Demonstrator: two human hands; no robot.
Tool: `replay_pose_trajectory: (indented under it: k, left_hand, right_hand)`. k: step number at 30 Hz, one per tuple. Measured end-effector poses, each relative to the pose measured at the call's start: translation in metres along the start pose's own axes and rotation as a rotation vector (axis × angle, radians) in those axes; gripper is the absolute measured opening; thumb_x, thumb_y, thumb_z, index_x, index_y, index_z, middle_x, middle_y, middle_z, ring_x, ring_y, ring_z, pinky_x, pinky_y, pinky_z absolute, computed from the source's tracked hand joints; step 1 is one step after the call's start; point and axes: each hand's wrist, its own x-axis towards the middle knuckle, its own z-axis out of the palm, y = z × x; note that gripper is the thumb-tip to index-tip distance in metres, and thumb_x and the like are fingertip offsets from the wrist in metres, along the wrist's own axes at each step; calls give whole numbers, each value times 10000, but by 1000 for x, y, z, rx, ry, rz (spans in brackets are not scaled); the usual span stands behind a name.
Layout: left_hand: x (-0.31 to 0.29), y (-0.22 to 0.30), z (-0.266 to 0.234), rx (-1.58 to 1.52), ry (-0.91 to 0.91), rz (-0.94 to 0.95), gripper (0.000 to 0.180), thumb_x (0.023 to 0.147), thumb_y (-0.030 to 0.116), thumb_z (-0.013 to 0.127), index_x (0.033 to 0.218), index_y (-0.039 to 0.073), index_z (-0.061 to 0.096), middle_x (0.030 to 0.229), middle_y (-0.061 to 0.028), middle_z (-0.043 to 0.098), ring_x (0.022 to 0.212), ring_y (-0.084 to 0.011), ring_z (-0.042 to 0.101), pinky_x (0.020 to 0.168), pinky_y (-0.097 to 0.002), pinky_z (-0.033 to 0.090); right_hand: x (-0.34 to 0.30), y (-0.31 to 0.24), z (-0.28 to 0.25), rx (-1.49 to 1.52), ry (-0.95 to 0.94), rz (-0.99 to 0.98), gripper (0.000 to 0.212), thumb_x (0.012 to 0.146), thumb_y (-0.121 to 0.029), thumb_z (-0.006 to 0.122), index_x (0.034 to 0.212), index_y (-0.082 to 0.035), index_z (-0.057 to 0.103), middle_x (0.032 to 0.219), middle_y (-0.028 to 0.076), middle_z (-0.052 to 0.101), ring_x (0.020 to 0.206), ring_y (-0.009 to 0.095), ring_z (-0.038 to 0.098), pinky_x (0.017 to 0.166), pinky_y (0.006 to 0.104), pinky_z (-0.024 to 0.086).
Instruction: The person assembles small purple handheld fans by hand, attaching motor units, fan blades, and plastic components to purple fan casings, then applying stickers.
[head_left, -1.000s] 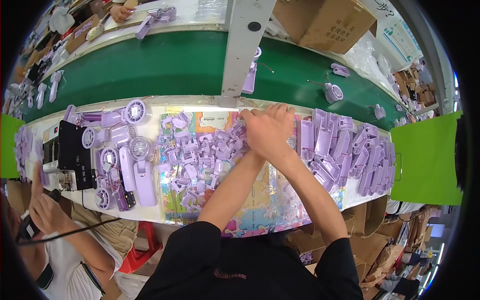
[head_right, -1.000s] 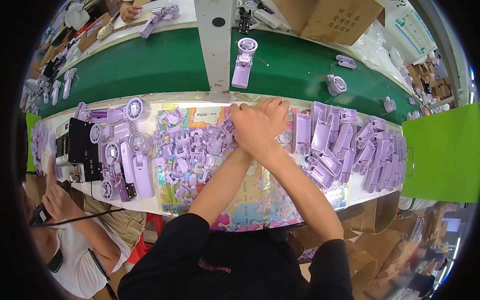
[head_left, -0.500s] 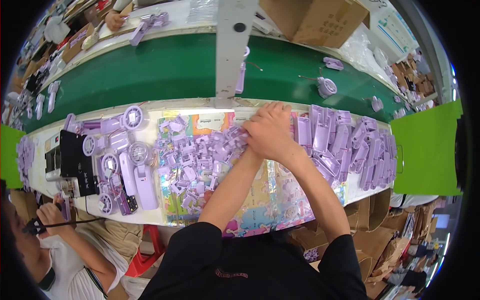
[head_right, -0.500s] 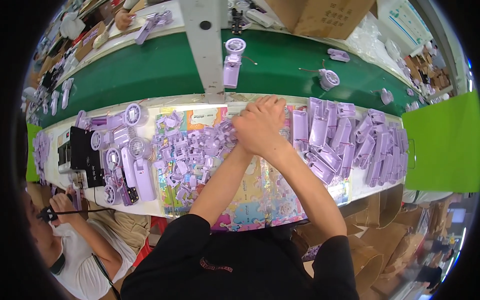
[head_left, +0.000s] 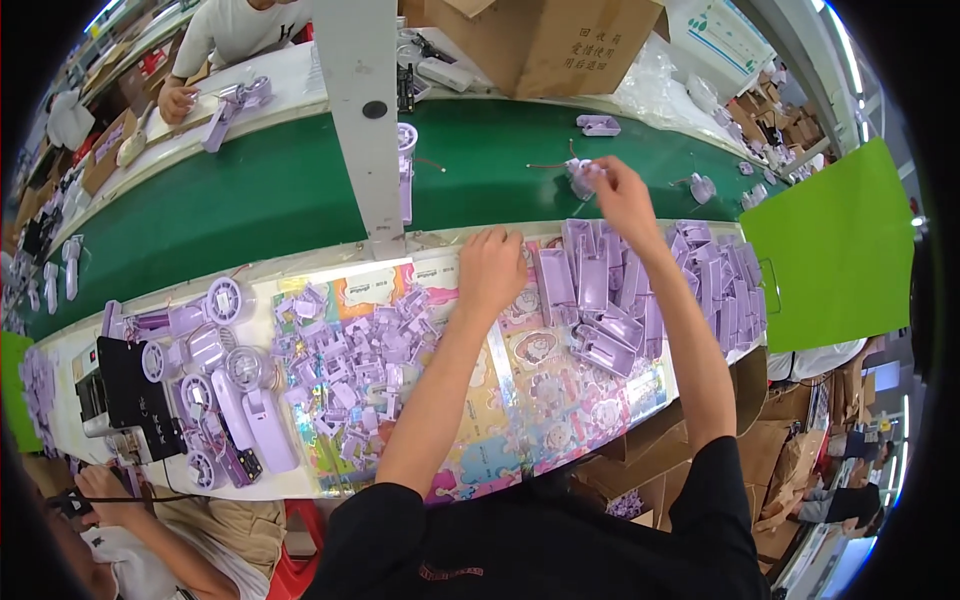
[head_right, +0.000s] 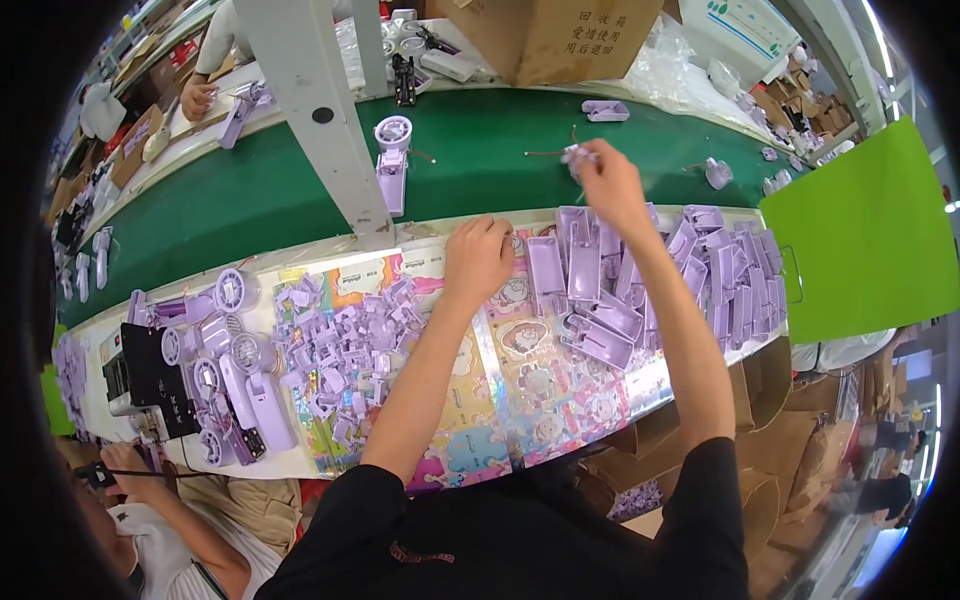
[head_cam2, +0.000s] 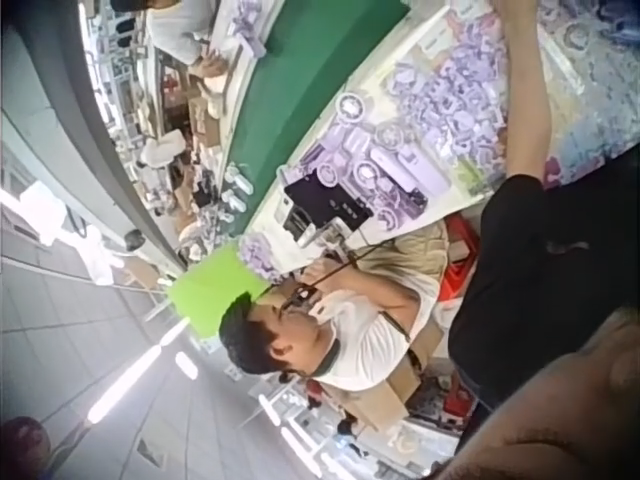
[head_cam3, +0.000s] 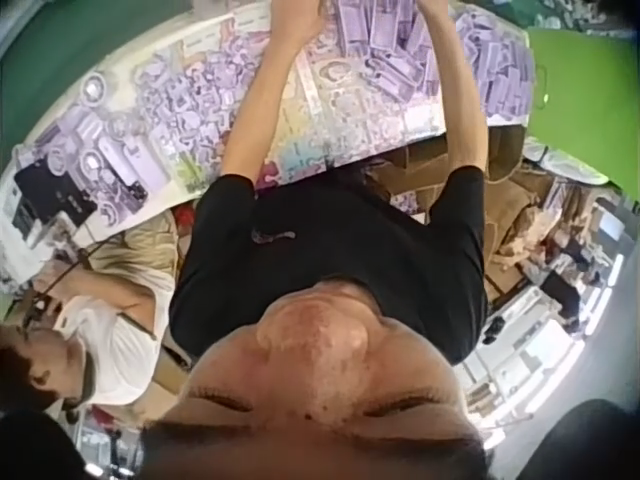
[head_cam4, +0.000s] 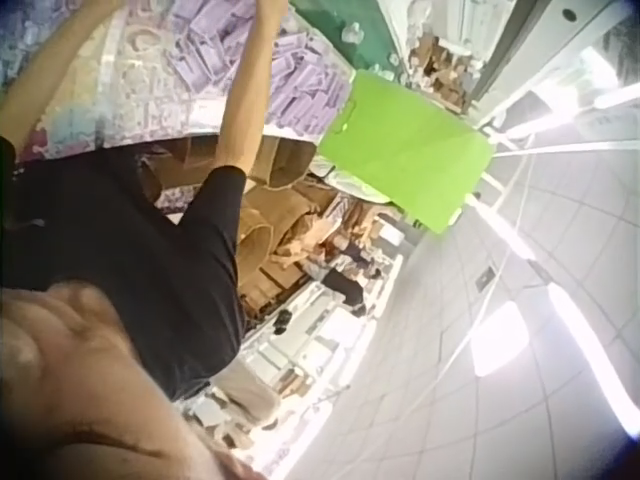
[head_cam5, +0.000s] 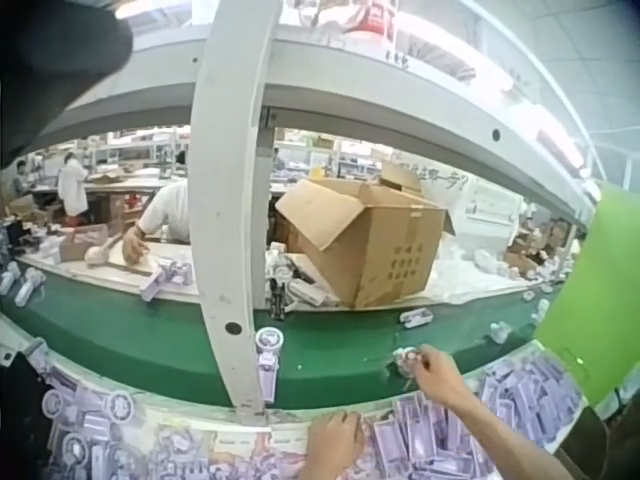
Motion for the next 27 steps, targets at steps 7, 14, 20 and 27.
replay_pose_trajectory:
  k: [7, 14, 20, 27]
  left_hand:
    - [0, -1, -2, 15, -44, -30, 122, 764, 94, 677, 864, 30, 647, 859, -149, 653, 893, -333, 655, 806, -458, 502]
    - [5, 9, -12, -91, -35, -188, 243, 815, 105, 688, 1056, 81, 680, 987, -133, 621, 889, -345, 652, 776, -474, 515]
    - [10, 9, -10, -390, 35, -369, 310, 837, 138, 729, 1137, 112, 653, 975, -94, 594, 745, -274, 638, 679, -410, 518]
    - [7, 0, -6, -406, 12, -378, 310, 842, 152, 729, 1139, 108, 650, 963, -81, 596, 689, -216, 612, 653, -371, 510]
  right_hand:
    - [50, 75, 18, -235, 109, 159, 753, 792, -416, 792, 1312, 74, 557, 1123, 239, 642, 1013, 368, 667, 885, 425, 538]
    - [45, 69, 51, -288, 129, -33, 757, 685, -235, 832, 1312, 34, 502, 1206, 251, 565, 1041, 458, 623, 905, 494, 539]
    - [38, 58, 51, -203, 37, -4, 542, 677, -259, 800, 1115, 6, 619, 1155, 197, 599, 1029, 396, 639, 895, 455, 541]
    - [13, 24, 51, -294, -104, -36, 529, 700, -343, 830, 1116, -75, 641, 1144, 175, 588, 1029, 379, 648, 888, 467, 544]
